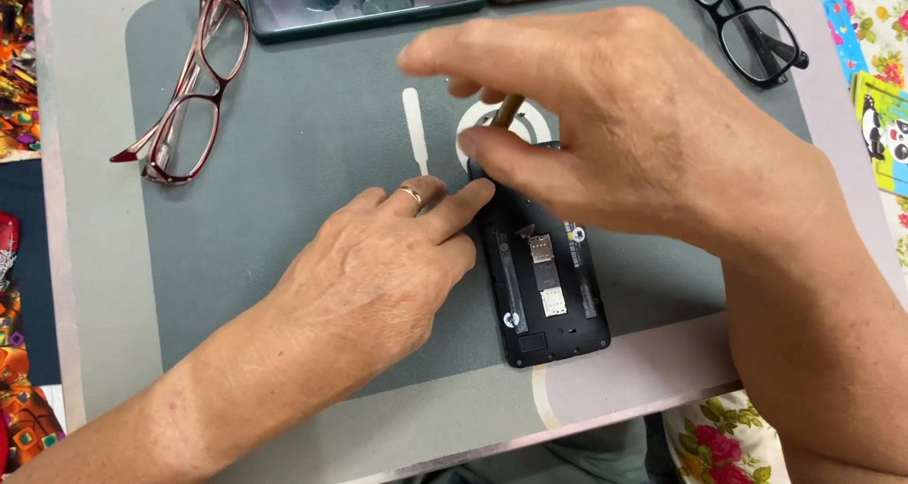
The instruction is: The person uses a small screwdriver to remove screws from the back of a black smartphone. They carefully unscrew fasteners from the device's rear casing and place the screws on the gray mat.
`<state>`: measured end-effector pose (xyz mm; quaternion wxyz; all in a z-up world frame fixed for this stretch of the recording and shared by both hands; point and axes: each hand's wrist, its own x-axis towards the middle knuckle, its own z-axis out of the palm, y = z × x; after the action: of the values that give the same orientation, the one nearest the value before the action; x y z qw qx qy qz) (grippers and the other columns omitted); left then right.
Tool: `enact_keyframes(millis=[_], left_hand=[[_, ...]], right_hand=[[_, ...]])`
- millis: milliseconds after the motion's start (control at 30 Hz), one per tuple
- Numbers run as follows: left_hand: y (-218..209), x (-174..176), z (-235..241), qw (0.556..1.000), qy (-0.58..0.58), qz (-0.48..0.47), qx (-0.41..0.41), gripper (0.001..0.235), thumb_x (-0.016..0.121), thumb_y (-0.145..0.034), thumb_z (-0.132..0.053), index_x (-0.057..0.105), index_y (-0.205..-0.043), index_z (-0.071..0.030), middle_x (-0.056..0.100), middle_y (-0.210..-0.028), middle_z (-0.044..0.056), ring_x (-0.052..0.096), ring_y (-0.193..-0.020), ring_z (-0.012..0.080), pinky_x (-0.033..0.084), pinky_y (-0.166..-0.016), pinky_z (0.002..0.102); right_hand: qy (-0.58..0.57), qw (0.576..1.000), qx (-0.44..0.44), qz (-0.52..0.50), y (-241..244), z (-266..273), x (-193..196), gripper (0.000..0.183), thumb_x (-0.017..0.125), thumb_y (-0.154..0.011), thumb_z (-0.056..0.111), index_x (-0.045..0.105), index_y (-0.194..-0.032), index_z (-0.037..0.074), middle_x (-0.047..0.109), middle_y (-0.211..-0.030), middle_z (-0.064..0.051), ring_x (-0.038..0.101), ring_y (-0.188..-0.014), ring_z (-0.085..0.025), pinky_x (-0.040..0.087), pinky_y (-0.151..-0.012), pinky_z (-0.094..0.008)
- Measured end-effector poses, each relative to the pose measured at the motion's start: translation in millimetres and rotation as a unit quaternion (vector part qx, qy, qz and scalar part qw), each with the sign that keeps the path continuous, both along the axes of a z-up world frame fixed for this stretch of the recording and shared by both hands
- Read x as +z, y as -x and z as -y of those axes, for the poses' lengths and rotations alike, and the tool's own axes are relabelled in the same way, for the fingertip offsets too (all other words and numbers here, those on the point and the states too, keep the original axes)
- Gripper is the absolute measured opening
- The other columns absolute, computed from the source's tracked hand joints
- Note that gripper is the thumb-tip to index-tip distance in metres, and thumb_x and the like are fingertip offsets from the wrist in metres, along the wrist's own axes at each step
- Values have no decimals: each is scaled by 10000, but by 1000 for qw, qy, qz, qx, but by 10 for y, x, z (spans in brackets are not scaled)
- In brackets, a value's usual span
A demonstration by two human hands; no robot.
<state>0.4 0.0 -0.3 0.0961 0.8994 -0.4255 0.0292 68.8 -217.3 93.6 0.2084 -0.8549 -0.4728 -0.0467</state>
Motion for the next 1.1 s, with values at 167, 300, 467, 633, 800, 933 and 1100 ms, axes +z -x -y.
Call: enact_keyframes(millis=[167, 300, 467, 633, 800, 933, 1100], left_hand=[[-1, 23, -6, 1000, -10, -10, -6, 233, 677, -740, -9, 763, -937, -98, 574, -1619, 153, 605, -1241, 416, 555, -739, 512], [0, 32, 0, 1000, -11, -3, -5, 231, 677, -713, 18, 759, -904, -81, 571, -1618, 148, 602, -1186, 392, 546, -681, 502], [-7, 46, 5, 999, -4, -38, 1, 197, 618, -742, 29, 739, -858, -74, 564, -1627, 167, 589, -1219, 436, 529, -697, 532], [-11, 27, 4, 1000, -9, -26, -4, 209, 669, -728, 16, 754, -886, -92, 560, -1625, 151, 598, -1205, 418, 537, -693, 517], [10, 72, 5, 1000, 11, -26, 4, 245, 626, -732, 73, 745, -884, -78, 577, -1603, 167, 591, -1152, 409, 516, -678, 510], [21, 39, 26, 1000, 13, -18, 11, 267, 626, -781, 35, 773, -978, -68, 584, -1589, 147, 602, -1185, 418, 528, -727, 516], [17, 0, 37, 1000, 17, -10, 17, 229, 662, -791, -16, 779, -979, -75, 590, -1566, 136, 600, -1175, 392, 539, -771, 520]], right_hand=[[8, 999, -14, 31, -56, 82, -35, 364, 687, -1040, -50, 738, -1384, 57, 712, -815, -55, 566, -554, -231, 466, -635, -405], [15, 993, -41, 112, -104, 107, -149, 285, 842, -1079, 44, 729, -1337, 81, 767, -838, 2, 705, -706, -242, 501, -661, -413], [-7, 1000, 3, -19, -47, 47, 6, 478, 645, -985, -72, 650, -1443, 64, 796, -1074, -65, 743, -848, -246, 537, -743, -396], [5, 999, -31, 35, -79, 64, -59, 416, 716, -1009, -2, 676, -1415, 76, 784, -970, -24, 673, -692, -265, 511, -648, -422], [8, 999, -32, 35, -78, 71, -120, 425, 700, -1014, 8, 689, -1430, 93, 724, -832, -23, 628, -610, -285, 483, -609, -431], [12, 997, -37, 61, -61, 34, -79, 406, 733, -1001, 36, 672, -1398, 95, 757, -902, -17, 697, -707, -266, 516, -630, -431], [15, 998, -56, 38, -45, 27, -106, 423, 678, -993, 41, 698, -1406, 126, 772, -881, -54, 655, -598, -272, 493, -574, -437]])
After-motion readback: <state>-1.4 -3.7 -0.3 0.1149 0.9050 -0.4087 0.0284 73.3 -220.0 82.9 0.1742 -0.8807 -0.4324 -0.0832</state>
